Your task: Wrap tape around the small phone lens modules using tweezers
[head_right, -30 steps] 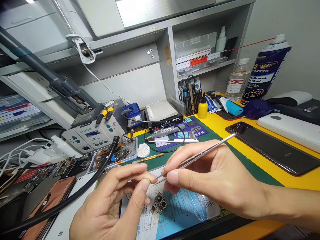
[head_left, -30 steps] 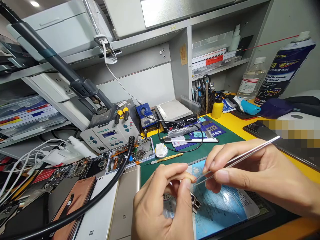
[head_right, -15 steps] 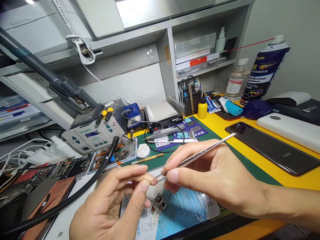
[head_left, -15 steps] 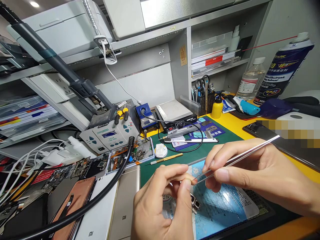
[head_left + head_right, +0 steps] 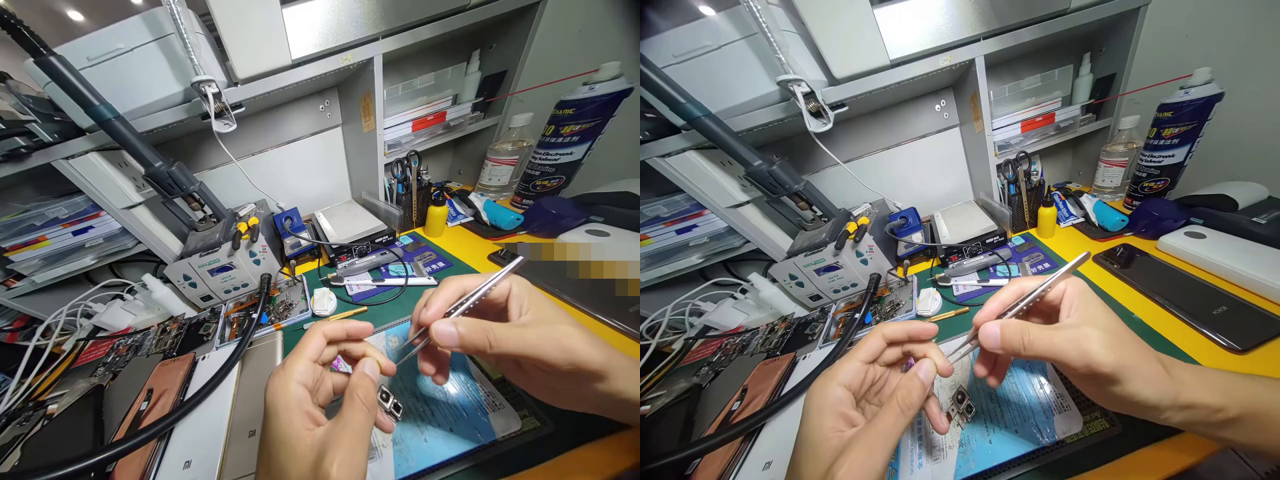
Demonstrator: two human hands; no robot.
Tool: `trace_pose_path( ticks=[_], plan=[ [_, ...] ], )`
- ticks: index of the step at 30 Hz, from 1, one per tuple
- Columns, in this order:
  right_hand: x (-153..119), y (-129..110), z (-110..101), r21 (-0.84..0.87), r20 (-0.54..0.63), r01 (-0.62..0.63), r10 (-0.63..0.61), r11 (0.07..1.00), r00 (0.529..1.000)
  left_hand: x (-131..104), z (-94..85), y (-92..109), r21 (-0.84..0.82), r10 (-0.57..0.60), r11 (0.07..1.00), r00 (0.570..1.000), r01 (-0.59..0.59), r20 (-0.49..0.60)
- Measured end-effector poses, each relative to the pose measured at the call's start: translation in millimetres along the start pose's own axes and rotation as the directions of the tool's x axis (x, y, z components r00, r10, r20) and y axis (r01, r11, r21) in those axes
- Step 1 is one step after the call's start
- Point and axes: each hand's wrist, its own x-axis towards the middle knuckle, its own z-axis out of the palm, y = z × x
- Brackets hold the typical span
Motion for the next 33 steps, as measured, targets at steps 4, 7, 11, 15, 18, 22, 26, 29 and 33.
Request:
trace_pose_path(
  ticks=[4,7,11,15,18,22,26,29,33],
  plan=[
    [4.5,-7.4,7.6,0.052,-0.037,-0.011,0.013,0.999,0.999,4.7,-6.3,-1.1,-0.051,-0.054,0.997,0.998,0.056,0.042],
    [6.2,-8.5,9.0,0.037,-0.065,-0.015,0.018,0.999,0.998,7.3,-7.6,-2.1,-0.073,-0.051,0.996,0.998,0.053,0.024],
    [8.1,-7.9,8.7,0.063,-0.130,-0.046,0.054,0.997,0.990,9.0,-5.5,-3.0,-0.102,0.004,0.995,0.999,-0.008,-0.041],
    [10.1,-9.1,10.8,0.064,-0.152,-0.047,0.056,0.997,0.987,9.6,-5.0,-4.4,-0.083,0.043,0.995,0.998,-0.047,-0.053],
    [10.8,-10.4,12.4,0.060,-0.159,-0.048,0.057,0.997,0.986,10.3,-6.0,-5.4,-0.085,0.045,0.995,0.998,-0.049,-0.047],
    [10.5,-11.1,12.6,0.075,-0.169,-0.056,0.068,0.996,0.983,11.3,-7.1,-5.7,-0.098,0.038,0.994,0.999,-0.041,-0.038],
    [9.6,-10.4,12.0,0.074,-0.173,-0.065,0.077,0.995,0.982,11.4,-7.8,-5.6,-0.089,0.044,0.995,0.998,-0.048,-0.037],
    [9.2,-9.9,12.3,0.073,-0.193,-0.078,0.091,0.994,0.977,12.2,-9.6,-6.4,-0.066,0.056,0.996,0.998,-0.057,-0.028],
    [10.2,-11.0,13.5,0.056,-0.199,-0.071,0.080,0.996,0.977,15.3,-13.5,-8.4,-0.077,0.033,0.997,0.998,-0.030,0.049]
  ],
)
